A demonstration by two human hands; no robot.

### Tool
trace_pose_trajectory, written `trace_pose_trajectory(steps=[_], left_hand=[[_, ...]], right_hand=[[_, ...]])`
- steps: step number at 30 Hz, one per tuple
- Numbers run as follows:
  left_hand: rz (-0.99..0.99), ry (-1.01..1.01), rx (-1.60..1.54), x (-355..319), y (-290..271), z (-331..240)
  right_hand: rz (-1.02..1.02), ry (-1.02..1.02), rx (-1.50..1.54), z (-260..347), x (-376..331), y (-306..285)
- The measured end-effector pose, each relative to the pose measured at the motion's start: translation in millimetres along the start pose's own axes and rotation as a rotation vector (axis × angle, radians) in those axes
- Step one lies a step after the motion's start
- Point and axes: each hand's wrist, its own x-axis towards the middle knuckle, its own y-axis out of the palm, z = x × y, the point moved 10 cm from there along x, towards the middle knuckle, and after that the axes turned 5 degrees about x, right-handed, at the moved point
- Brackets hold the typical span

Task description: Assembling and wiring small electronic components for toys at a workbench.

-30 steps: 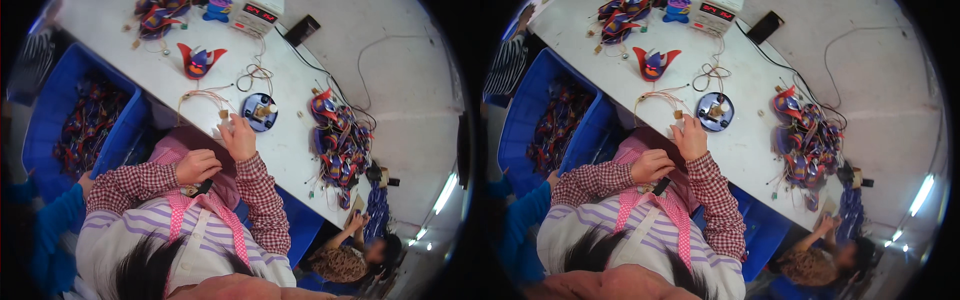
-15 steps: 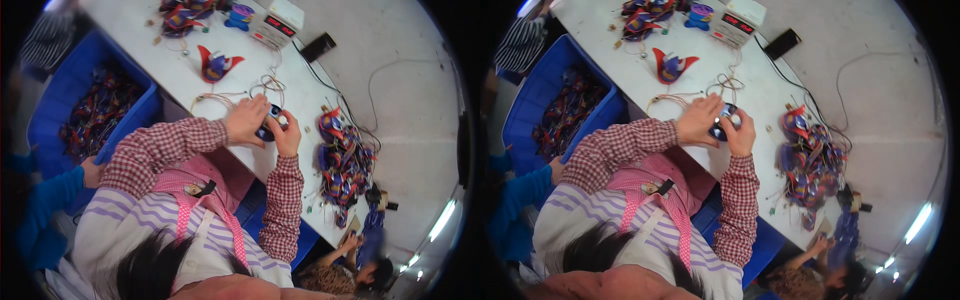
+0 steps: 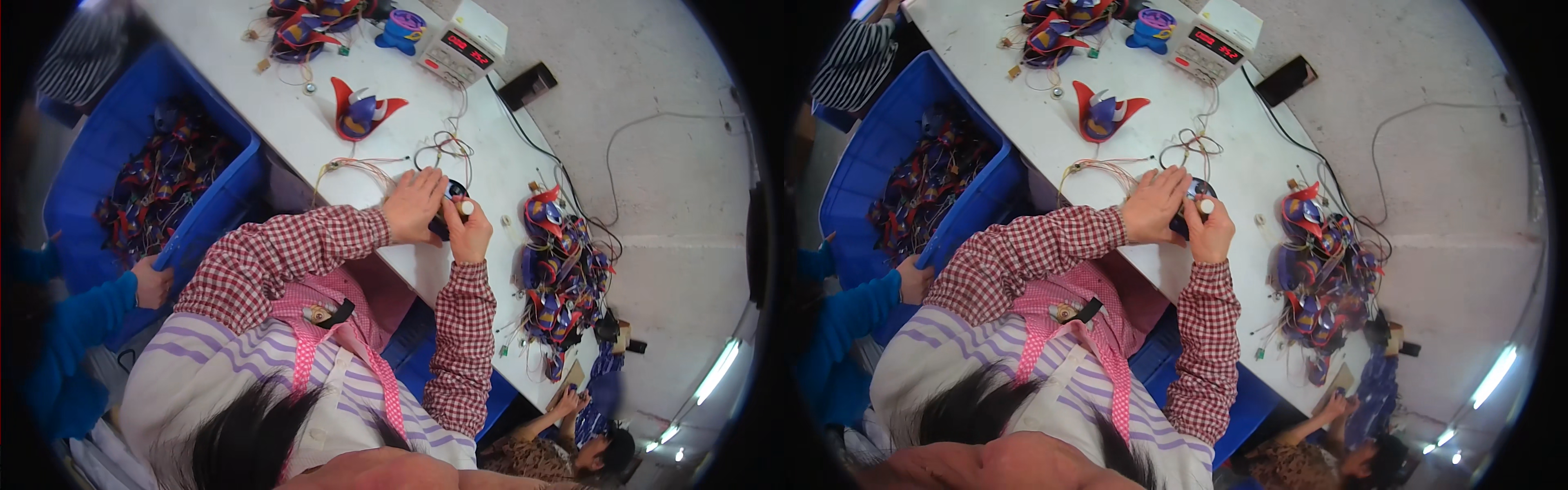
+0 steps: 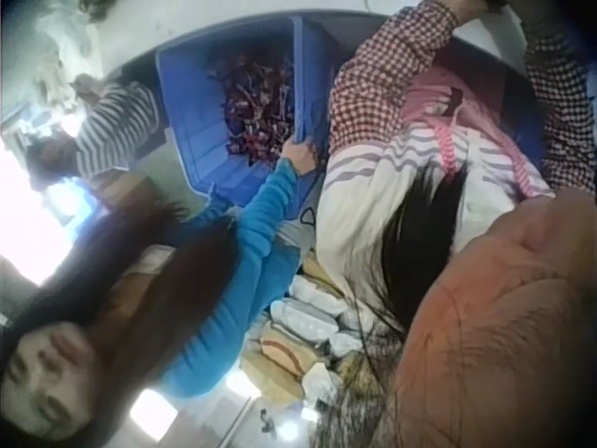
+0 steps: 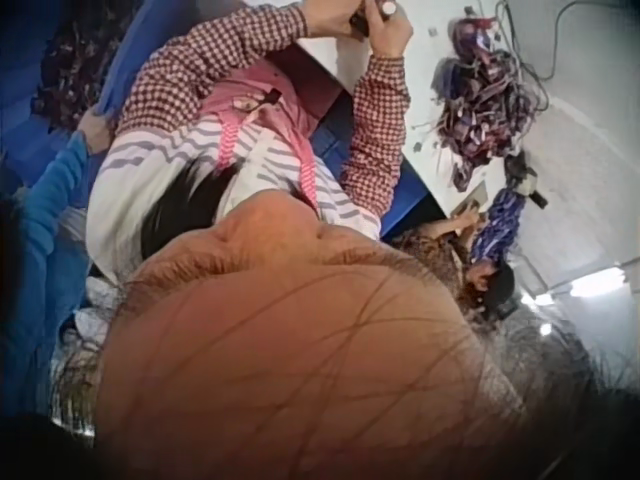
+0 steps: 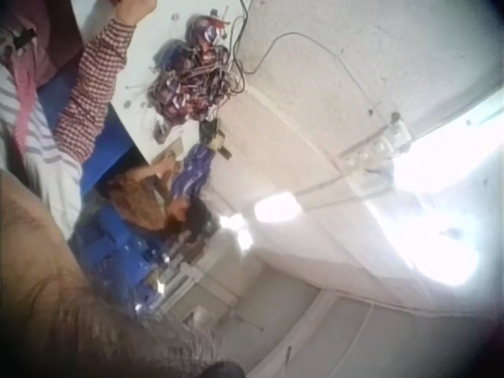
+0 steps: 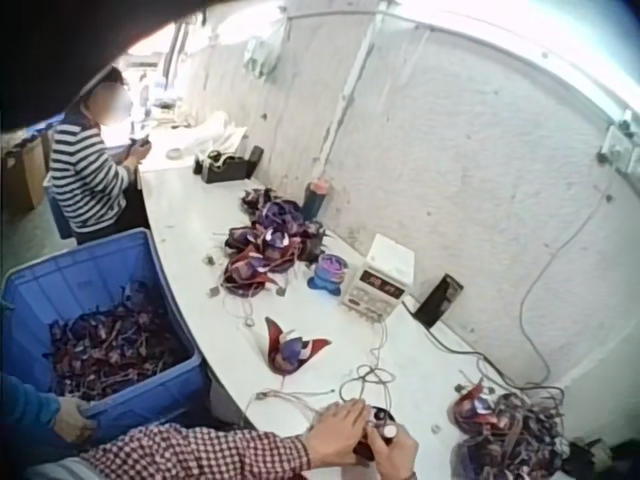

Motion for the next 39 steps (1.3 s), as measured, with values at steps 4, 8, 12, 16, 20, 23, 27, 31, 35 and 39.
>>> trace_pose_trajectory(steps=[4, 8, 12, 16, 20, 23, 27, 31, 35, 39], left_hand=[[0.061, -0.028, -0.053, 5, -1, 2], [-0.013, -0.032, -0.035, 5, -3, 3], [-0.009, -0.035, -0.036, 5, -7, 1], [-0.018, -0.030, -0.040, 6, -5, 2], [-0.023, -0.021, -0.052, 8, -5, 2], [-0.007, -0.027, -0.054, 9, -5, 3], [0.030, -0.032, -0.020, 8, -8, 6], [0.009, -0.003, 0.030, 5, -9, -2], [-0.090, 0.007, 0.058, -4, -26, 4], [-0.282, 0.091, -0.150, -26, -64, 1]], right_hand=[[-0.003, -0.068, -0.123, 5, -2, -1], [0.002, -0.041, -0.114, 15, -3, 1], [-0.013, -0.070, -0.128, 18, -6, -1], [-0.033, -0.146, -0.160, 30, -13, 0], [-0.108, -0.257, -0.196, 43, -21, -3], [-0.278, -0.396, -0.197, 58, -29, -17], [-0.374, -0.247, -0.282, 50, -7, -66], [-0.311, -0.086, -0.325, 3, 9, -92], [-0.219, 0.063, -0.264, -30, 22, -85], [-0.200, 0.210, -0.220, -46, 11, -82]])
